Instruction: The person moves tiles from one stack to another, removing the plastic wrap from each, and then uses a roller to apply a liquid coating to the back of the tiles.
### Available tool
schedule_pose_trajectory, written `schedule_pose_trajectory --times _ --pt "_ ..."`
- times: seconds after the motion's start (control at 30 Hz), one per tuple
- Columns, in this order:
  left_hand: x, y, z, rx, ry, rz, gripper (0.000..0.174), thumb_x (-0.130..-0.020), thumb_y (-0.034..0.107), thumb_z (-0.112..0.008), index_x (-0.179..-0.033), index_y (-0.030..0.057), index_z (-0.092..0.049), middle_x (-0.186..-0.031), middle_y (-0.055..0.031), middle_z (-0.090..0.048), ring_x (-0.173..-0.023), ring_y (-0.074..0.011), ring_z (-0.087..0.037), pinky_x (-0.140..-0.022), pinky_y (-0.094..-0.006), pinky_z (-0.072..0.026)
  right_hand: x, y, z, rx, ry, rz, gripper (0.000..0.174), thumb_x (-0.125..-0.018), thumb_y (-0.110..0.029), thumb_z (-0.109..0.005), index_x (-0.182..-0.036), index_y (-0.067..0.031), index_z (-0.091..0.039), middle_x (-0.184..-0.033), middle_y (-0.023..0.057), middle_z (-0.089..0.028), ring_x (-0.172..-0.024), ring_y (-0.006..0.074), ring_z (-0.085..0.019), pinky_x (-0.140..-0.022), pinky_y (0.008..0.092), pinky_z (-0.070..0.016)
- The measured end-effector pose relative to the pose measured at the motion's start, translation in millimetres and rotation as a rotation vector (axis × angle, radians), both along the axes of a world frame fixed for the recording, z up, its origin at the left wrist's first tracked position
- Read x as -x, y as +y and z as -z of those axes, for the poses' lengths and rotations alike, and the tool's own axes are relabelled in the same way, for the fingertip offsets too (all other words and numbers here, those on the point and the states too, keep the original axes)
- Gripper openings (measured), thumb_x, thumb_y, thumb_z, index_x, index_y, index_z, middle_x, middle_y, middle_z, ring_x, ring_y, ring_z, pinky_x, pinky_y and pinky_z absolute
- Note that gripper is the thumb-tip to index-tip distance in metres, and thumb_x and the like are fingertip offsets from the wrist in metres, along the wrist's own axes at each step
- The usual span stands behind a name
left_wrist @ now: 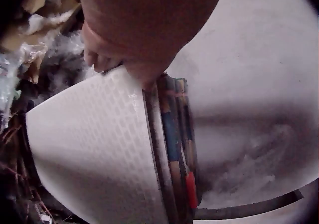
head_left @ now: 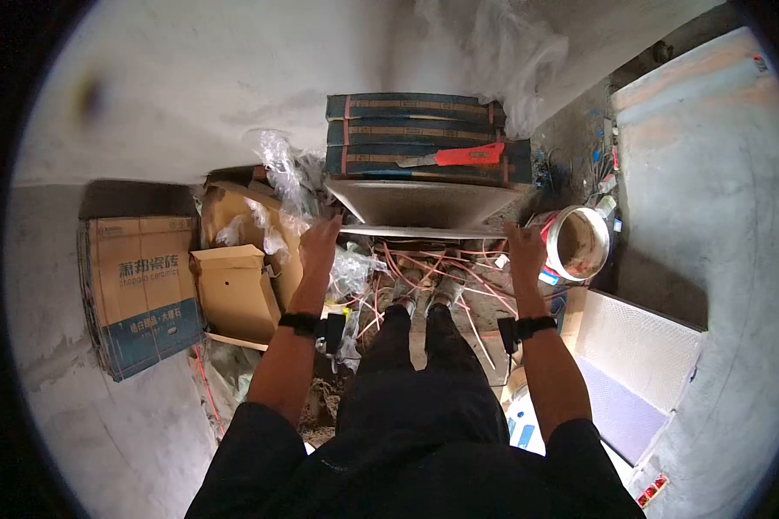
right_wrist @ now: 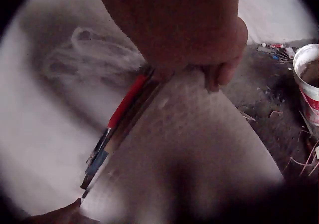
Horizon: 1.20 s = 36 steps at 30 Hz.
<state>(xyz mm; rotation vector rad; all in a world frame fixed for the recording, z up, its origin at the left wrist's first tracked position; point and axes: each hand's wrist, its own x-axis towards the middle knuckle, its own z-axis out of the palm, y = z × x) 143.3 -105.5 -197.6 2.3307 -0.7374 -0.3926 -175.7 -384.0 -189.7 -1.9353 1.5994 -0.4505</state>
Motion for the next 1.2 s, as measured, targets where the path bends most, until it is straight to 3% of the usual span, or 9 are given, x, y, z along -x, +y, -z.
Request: schedule_pose_trajectory --times 0.23,0.4,0.7,0.77,0.8,0.97,1.03,1.07,1.2 --pt "52.5 42.9 -32.9 0.01 0.434 -0.269 0.065 -0.088 0.04 -0.067 -0.133 -0.0034 -0.051 -0.122 -0.0249 -0.062 -0.106 -0.0291 -0.064 -0.089 -0.0367 -0.0493 51.5 53.0 -9.3 -0.155 -0.171 -0.056 0.043 -0.082 -0.039 -0.075 -0.095 0.0 -0.061 -0.084 0.0148 -0.064 -0.077 0.0264 -0.062 -0.073 0.0372 -0.0484" --pt "74.1 90.5 -12.1 0.094 0.875 -0.411 0.064 -0.089 0.036 -0.069 -0.134 -0.0059 -0.049 -0.105 -0.0128 -0.064 -0.091 -0.0168 -0.061 -0.079 -0.0311 -0.0519 71.3 82.1 -21.3 -0.242 -0.152 -0.089 0.039 -0.085 -0.031 -0.074 -0.106 -0.0011 -0.061 -0.092 0.0117 -0.065 -0.079 0.0188 -0.059 -0.072 0.033 -0.0476" --pt "85.5 129.8 -29.1 -0.216 1.135 -0.335 0.066 -0.088 0.03 -0.069 -0.136 -0.0075 -0.044 -0.106 -0.0185 -0.065 -0.081 -0.0258 -0.07 -0.072 -0.0339 -0.0583 126.7 109.7 3.4 -0.867 -0.29 0.309 0.037 -0.087 -0.027 -0.071 -0.109 0.0028 -0.064 -0.095 0.0079 -0.065 -0.085 0.015 -0.06 -0.069 0.0319 -0.0489" --pt "92.5 144.8 -21.0 -0.243 1.106 -0.326 0.06 -0.089 0.03 -0.067 -0.133 -0.0058 -0.048 -0.104 -0.0172 -0.065 -0.076 -0.0254 -0.071 -0.068 -0.0347 -0.0597 186.4 116.6 82.4 -0.725 -0.28 -0.208 0.035 -0.089 -0.03 -0.068 -0.099 0.0039 -0.067 -0.086 0.0064 -0.064 -0.082 0.0154 -0.061 -0.063 0.0322 -0.0505" --pt "92.4 153.4 -16.2 -0.281 1.18 -0.307 0.055 -0.09 0.032 -0.066 -0.129 -0.0044 -0.051 -0.104 -0.0164 -0.066 -0.076 -0.0249 -0.071 -0.067 -0.0347 -0.0601 146.0 114.8 9.1 -0.898 -0.123 0.014 0.033 -0.089 -0.031 -0.065 -0.092 0.0012 -0.068 -0.079 0.0057 -0.062 -0.073 0.0174 -0.062 -0.06 0.0328 -0.0514" --pt "102.9 157.4 -18.7 -0.464 1.227 -0.22 0.043 -0.092 0.033 -0.06 -0.12 -0.0003 -0.058 -0.1 -0.0115 -0.067 -0.074 -0.022 -0.071 -0.065 -0.033 -0.0605 165.2 121.1 26.9 -1.111 -0.138 0.13 0.032 -0.09 -0.034 -0.062 -0.095 -0.0022 -0.067 -0.078 0.0075 -0.065 -0.073 0.0177 -0.064 -0.064 0.0311 -0.0522" --pt "103.8 159.6 -16.9 -0.507 1.197 -0.179 0.042 -0.093 0.033 -0.059 -0.118 0.0 -0.059 -0.099 -0.0105 -0.068 -0.073 -0.0211 -0.07 -0.065 -0.0326 -0.0605 189.1 119.7 71.2 -0.741 0.217 -0.491 0.038 -0.088 -0.036 -0.063 -0.095 0.0007 -0.065 -0.078 0.0134 -0.066 -0.076 0.019 -0.067 -0.066 0.0336 -0.0531" --pt "102.5 162.0 -12.0 -0.514 1.211 -0.171 0.041 -0.093 0.033 -0.059 -0.118 -0.0001 -0.059 -0.098 -0.011 -0.067 -0.072 -0.0206 -0.07 -0.064 -0.0327 -0.0605 160.1 116.4 33.6 -0.756 0.275 -0.307 0.045 -0.085 -0.041 -0.065 -0.092 0.003 -0.065 -0.078 0.0174 -0.068 -0.078 0.0228 -0.068 -0.069 0.039 -0.0537" --pt "93.3 163.6 3.0 -0.559 1.255 -0.093 0.042 -0.093 0.034 -0.059 -0.117 -0.0007 -0.059 -0.099 -0.0133 -0.066 -0.071 -0.0205 -0.069 -0.061 -0.0323 -0.0603 130.8 101.4 16.0 -0.858 0.485 -0.413 0.048 -0.08 -0.045 -0.066 -0.093 0.0008 -0.07 -0.093 0.0285 -0.066 -0.081 0.0382 -0.067 -0.075 0.0464 -0.0522"
